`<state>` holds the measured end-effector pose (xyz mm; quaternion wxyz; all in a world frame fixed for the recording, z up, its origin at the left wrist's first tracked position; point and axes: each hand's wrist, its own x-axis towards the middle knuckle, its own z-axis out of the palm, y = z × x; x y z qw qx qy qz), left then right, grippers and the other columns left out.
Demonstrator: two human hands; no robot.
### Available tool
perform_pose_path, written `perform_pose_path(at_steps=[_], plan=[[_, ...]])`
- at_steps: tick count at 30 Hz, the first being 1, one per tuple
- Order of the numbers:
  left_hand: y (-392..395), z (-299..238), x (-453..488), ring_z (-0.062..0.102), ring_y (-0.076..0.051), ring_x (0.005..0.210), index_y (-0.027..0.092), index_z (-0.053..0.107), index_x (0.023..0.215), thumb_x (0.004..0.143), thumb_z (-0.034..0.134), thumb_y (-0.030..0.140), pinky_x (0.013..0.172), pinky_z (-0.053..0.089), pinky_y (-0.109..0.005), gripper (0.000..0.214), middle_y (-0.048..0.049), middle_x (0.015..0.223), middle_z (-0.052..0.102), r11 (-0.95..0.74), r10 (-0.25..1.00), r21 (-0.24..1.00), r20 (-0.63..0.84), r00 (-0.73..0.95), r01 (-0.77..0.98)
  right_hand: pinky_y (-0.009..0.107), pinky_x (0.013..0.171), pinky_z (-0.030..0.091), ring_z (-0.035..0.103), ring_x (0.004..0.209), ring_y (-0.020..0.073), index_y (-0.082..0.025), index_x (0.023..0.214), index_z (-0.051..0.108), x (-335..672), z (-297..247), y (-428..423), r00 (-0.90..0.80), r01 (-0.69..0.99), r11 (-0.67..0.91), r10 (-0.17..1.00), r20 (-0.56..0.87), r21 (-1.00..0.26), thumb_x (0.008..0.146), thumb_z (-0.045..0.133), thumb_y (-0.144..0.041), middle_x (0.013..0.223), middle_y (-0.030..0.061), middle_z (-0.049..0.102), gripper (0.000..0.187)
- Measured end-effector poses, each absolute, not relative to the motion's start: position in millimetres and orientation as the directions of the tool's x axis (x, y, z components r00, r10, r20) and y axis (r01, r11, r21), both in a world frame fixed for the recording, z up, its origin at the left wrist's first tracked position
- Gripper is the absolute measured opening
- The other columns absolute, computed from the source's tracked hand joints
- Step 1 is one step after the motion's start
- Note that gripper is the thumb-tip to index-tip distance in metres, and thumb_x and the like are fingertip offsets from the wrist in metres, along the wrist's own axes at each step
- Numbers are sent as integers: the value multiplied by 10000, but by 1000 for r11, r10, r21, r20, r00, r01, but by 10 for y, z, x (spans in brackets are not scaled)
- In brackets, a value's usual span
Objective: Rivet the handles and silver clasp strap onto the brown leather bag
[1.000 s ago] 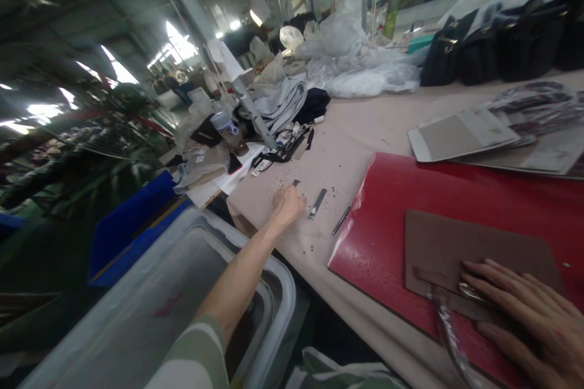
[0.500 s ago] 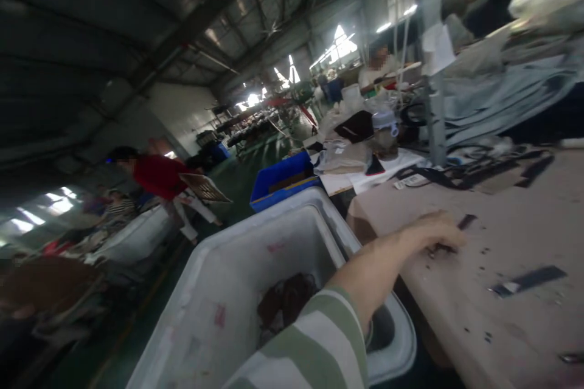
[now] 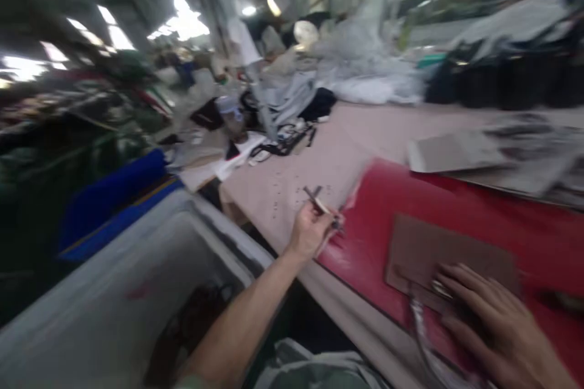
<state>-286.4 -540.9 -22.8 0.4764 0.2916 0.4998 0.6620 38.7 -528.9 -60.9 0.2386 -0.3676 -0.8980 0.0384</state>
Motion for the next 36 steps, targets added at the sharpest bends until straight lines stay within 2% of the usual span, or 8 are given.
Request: perform_pose_path(at_steps=[3, 6, 9, 15, 20, 24, 28, 36], plan=[[-5418, -367, -2721, 724, -152, 846, 152, 640, 963, 796, 730, 246, 839, 588, -272, 212, -66, 941, 745, -68, 958, 989, 28, -285, -135, 652, 1090, 445, 525, 1358, 372, -273, 1362, 614, 609, -549, -5491, -609, 681, 673, 739, 289, -287, 965, 531, -527, 1435, 130, 602, 478], [-5467, -448, -2638, 729, -171, 877, 157, 653, 975, 806, 721, 250, 840, 599, -290, 204, -70, 963, 748, -76, 981, 996, 67, -181, -44, 654, 1131, 394, 472, 1409, 354, -224, 1359, 612, 564, -530, -5495, -586, 702, 636, 771, 248, -319, 969, 551, -488, 1474, 140, 568, 475], [-5550, -481, -2619, 735, -178, 866, 158, 675, 1009, 842, 689, 269, 811, 611, -291, 201, -73, 982, 756, -61, 989, 997, 66, -129, 44, 648, 1156, 355, 441, 1433, 343, -215, 1377, 594, 505, -513, -5498, -576, 693, 628, 777, 253, -354, 966, 570, -451, 1483, 139, 559, 475], [-5657, -536, -2710, 743, -202, 938, 159, 708, 1073, 869, 665, 269, 863, 608, -305, 235, -85, 1050, 766, -47, 984, 975, 83, -159, 216, 621, 1180, 317, 424, 1442, 332, -211, 1383, 582, 514, -493, -5530, -581, 676, 632, 773, 255, -378, 969, 566, -439, 1474, 134, 563, 474], [-5730, -489, -2638, 712, -217, 1060, 180, 712, 993, 899, 646, 218, 988, 566, -338, 121, -85, 1089, 751, -199, 966, 930, 239, -96, 308, 610, 1192, 304, 382, 1466, 343, -209, 1379, 583, 499, -499, -5533, -572, 692, 617, 785, 236, -375, 965, 561, -443, 1515, 135, 517, 476], [-5685, -410, -2492, 714, -214, 1049, 184, 688, 1000, 928, 632, 188, 979, 573, -365, 91, -91, 1088, 744, -344, 934, 890, 358, 8, 299, 629, 1194, 294, 313, 1499, 365, -180, 1438, 534, 479, -496, -5541, -569, 707, 613, 789, 231, -354, 954, 563, -446, 1577, 153, 436, 553], [-5574, -419, -2384, 717, -201, 1026, 176, 665, 1015, 919, 654, 148, 954, 584, -378, 101, -87, 1078, 742, -517, 854, 812, 510, 103, 271, 631, 1184, 307, 329, 1490, 360, -160, 1455, 506, 478, -485, -5538, -594, 705, 634, 772, 225, -316, 958, 561, -429, 1577, 168, 429, 567], [-5498, -508, -2292, 705, -218, 1073, 177, 636, 1079, 927, 648, 117, 952, 590, -419, 163, -112, 1140, 718, -558, 829, 806, 530, 180, 200, 637, 1158, 334, 357, 1466, 379, -145, 1429, 514, 469, -473, -5524, -605, 706, 644, 765, 221, -295, 954, 549, -419, 1553, 178, 450, 549]])
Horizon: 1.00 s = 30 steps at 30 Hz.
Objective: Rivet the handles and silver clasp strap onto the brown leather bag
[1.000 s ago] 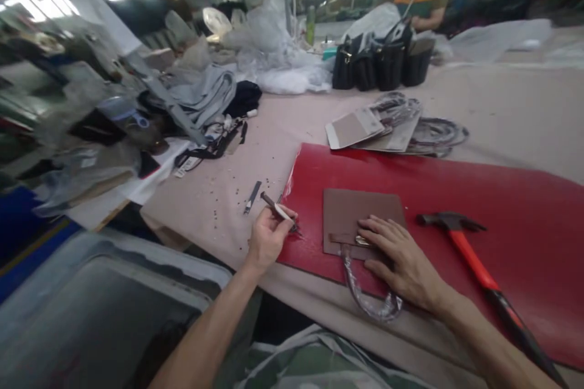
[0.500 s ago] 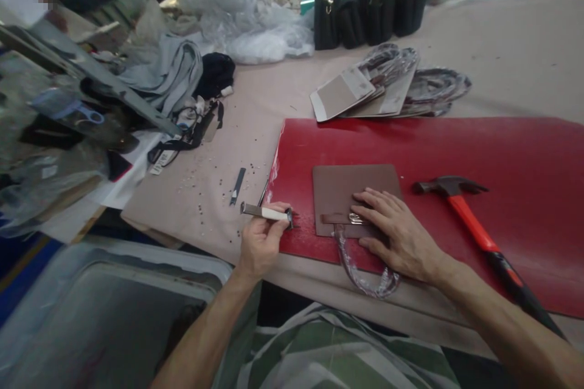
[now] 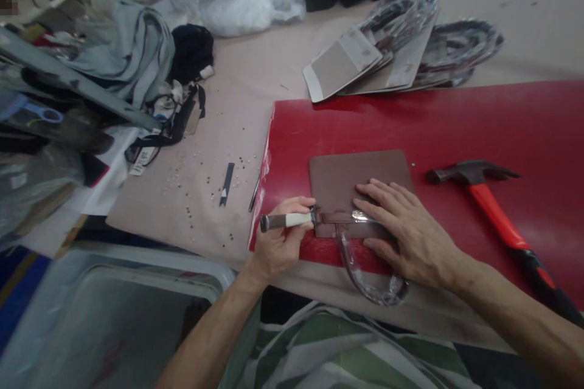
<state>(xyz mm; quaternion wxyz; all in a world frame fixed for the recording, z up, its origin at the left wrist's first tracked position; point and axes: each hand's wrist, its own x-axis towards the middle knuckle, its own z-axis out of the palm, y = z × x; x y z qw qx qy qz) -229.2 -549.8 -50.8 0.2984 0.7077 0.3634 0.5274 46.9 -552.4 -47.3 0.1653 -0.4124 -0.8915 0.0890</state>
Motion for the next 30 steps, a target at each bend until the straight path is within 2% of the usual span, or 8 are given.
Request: perform_pose_path(at_steps=[19, 30], plan=[[-5507, -529, -2230, 694, -226, 1118, 170, 634, 1112, 928, 656, 109, 956, 591, -402, 194, -134, 1176, 709, -546, 822, 821, 485, 300, 169, 632, 1142, 354, 384, 1446, 388, -133, 1404, 535, 456, -438, -5528, -593, 705, 636, 772, 230, -315, 939, 563, -390, 1527, 184, 479, 532], [-5491, -536, -2169, 701, -212, 1102, 162, 639, 1083, 918, 661, 85, 960, 590, -383, 184, -122, 1140, 716, -603, 791, 772, 544, 282, 201, 635, 1143, 358, 385, 1449, 389, -134, 1400, 547, 451, -444, -5537, -587, 705, 633, 774, 238, -321, 936, 561, -392, 1529, 182, 481, 531]])
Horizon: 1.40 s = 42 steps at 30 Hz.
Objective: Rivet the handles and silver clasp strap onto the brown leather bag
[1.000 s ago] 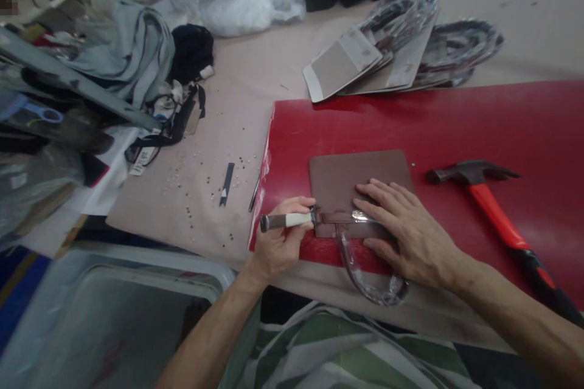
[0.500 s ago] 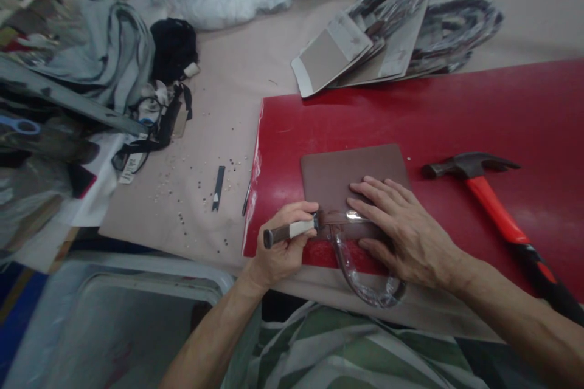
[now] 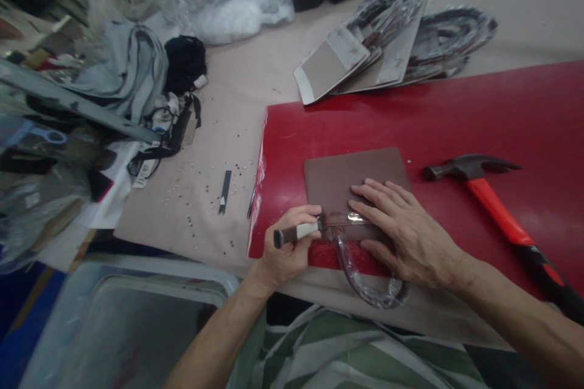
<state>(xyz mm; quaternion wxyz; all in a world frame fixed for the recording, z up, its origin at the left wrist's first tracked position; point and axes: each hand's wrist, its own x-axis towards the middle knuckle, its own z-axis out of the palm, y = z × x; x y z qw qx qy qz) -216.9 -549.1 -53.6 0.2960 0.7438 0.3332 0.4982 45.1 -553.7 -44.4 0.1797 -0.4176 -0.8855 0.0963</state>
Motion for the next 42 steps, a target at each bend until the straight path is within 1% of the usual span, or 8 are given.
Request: perform_pose_path(at_steps=[5, 11, 19, 25, 28, 31, 35, 42], plan=[[-5496, -554, -2149, 707, -219, 1067, 171, 627, 1094, 936, 650, 130, 930, 601, -414, 165, -121, 1129, 717, -614, 787, 751, 562, 255, 241, 635, 1145, 358, 383, 1451, 386, -133, 1397, 558, 446, -445, -5534, -582, 707, 627, 778, 236, -327, 916, 583, -369, 1528, 182, 483, 536], [-5505, -555, -2137, 709, -219, 1043, 168, 632, 1057, 938, 649, 151, 922, 599, -426, 121, -117, 1101, 723, -585, 810, 776, 542, 223, 236, 636, 1160, 340, 376, 1457, 380, -133, 1395, 570, 443, -443, -5535, -567, 712, 607, 793, 221, -353, 887, 613, -350, 1532, 178, 484, 554], [-5504, -545, -2137, 714, -221, 1037, 169, 632, 1053, 946, 640, 167, 920, 598, -423, 107, -117, 1099, 726, -570, 820, 785, 526, 224, 243, 625, 1168, 328, 371, 1461, 374, -137, 1405, 565, 451, -452, -5539, -565, 708, 608, 793, 229, -359, 892, 603, -351, 1540, 175, 477, 557], [-5521, -541, -2107, 703, -218, 1088, 162, 608, 1086, 937, 622, 112, 931, 601, -397, 158, -131, 1133, 712, -663, 748, 696, 600, 285, 276, 624, 1156, 349, 388, 1451, 371, -139, 1389, 575, 442, -446, -5540, -563, 713, 611, 791, 238, -343, 896, 607, -345, 1532, 174, 487, 535], [-5556, -537, -2084, 706, -212, 1058, 168, 612, 1070, 926, 624, 98, 916, 606, -392, 160, -119, 1110, 716, -634, 773, 705, 594, 225, 318, 632, 1148, 358, 392, 1449, 374, -137, 1381, 581, 437, -433, -5540, -559, 715, 606, 795, 237, -347, 897, 601, -343, 1521, 175, 499, 527], [-5609, -544, -2062, 703, -220, 1052, 179, 617, 1049, 931, 615, 107, 918, 605, -415, 139, -114, 1103, 717, -579, 811, 731, 562, 163, 361, 635, 1147, 360, 391, 1451, 374, -151, 1388, 580, 438, -430, -5539, -557, 713, 603, 797, 234, -358, 893, 599, -344, 1522, 170, 500, 531], [-5651, -560, -2045, 697, -223, 1062, 181, 615, 1052, 924, 612, 92, 933, 599, -423, 156, -116, 1110, 710, -564, 818, 738, 560, 129, 369, 629, 1154, 356, 386, 1456, 372, -158, 1388, 580, 440, -437, -5536, -554, 714, 599, 800, 232, -363, 890, 598, -332, 1528, 163, 495, 528], [-5570, -537, -2068, 696, -222, 1070, 182, 599, 1072, 933, 601, 103, 924, 599, -417, 160, -119, 1125, 704, -597, 802, 735, 558, 214, 322, 629, 1156, 353, 384, 1457, 371, -163, 1390, 576, 443, -442, -5532, -556, 708, 605, 796, 240, -365, 895, 600, -360, 1528, 161, 496, 533]])
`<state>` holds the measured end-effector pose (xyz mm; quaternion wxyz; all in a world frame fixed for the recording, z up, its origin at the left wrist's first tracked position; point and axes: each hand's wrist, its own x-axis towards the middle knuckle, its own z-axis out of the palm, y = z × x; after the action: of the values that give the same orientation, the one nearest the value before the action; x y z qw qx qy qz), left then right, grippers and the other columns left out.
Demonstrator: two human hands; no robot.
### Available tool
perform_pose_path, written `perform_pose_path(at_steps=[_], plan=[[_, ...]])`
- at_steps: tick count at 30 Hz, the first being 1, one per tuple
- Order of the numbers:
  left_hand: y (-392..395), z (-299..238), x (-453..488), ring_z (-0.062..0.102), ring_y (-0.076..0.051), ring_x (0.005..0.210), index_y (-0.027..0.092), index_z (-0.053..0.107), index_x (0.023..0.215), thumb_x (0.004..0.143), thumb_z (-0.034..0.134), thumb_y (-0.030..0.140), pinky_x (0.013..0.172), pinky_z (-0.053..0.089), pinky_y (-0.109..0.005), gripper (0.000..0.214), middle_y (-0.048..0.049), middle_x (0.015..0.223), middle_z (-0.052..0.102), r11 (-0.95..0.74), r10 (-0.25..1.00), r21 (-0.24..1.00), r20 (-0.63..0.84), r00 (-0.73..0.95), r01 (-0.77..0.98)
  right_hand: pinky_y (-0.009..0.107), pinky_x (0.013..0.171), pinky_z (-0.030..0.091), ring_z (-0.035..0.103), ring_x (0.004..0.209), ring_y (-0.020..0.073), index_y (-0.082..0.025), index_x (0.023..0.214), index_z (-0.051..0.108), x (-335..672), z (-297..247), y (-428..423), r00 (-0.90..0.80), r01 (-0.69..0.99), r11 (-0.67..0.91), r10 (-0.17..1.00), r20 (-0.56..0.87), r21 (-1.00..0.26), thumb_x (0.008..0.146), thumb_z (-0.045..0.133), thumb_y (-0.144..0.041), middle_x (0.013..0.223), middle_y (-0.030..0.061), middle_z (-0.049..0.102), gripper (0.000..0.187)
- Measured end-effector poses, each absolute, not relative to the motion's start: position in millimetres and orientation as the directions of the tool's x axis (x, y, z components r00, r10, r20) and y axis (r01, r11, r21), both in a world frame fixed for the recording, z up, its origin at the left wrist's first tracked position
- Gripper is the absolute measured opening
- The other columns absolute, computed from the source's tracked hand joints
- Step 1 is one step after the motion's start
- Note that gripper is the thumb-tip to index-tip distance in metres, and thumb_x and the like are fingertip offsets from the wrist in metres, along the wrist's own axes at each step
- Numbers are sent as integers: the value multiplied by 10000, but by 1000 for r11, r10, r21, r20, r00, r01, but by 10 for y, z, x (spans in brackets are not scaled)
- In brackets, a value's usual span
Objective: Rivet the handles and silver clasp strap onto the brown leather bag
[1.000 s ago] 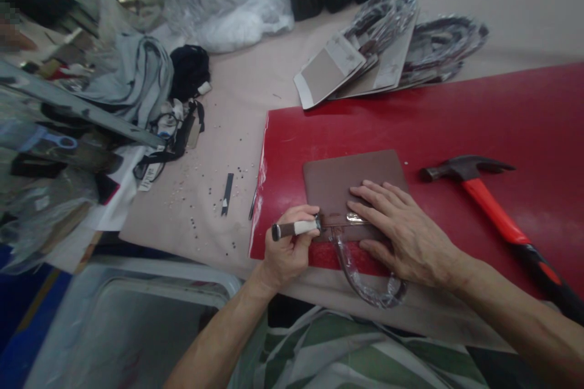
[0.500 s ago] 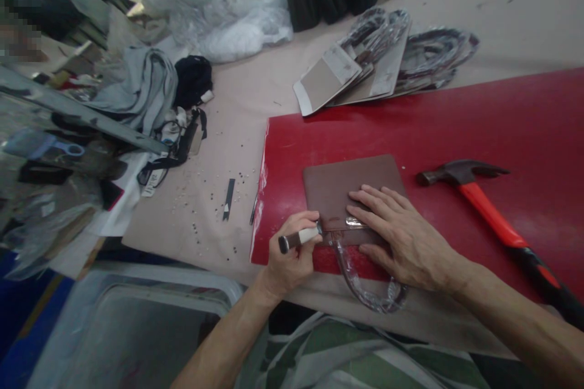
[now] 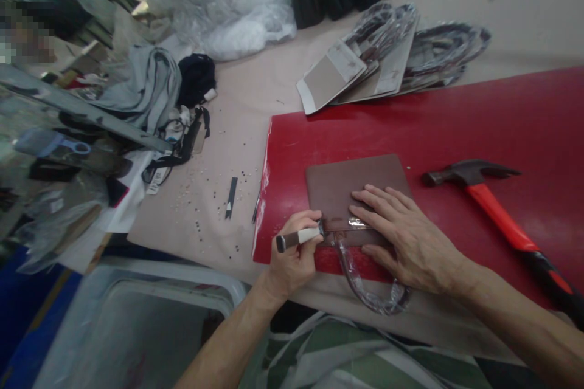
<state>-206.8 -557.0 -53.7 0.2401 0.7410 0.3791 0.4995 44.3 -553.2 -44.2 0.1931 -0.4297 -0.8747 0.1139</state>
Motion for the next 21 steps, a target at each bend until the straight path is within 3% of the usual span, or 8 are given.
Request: perform_pose_path(at_steps=[21], plan=[[-5487, -488, -1975, 686, -223, 1039, 199, 573, 1042, 933, 532, 119, 908, 598, -397, 142, -112, 1069, 680, -655, 753, 619, 582, 307, 434, 615, 1176, 333, 381, 1460, 361, -156, 1390, 579, 441, -443, -5556, -545, 712, 599, 801, 249, -368, 886, 622, -313, 1531, 164, 490, 530]])
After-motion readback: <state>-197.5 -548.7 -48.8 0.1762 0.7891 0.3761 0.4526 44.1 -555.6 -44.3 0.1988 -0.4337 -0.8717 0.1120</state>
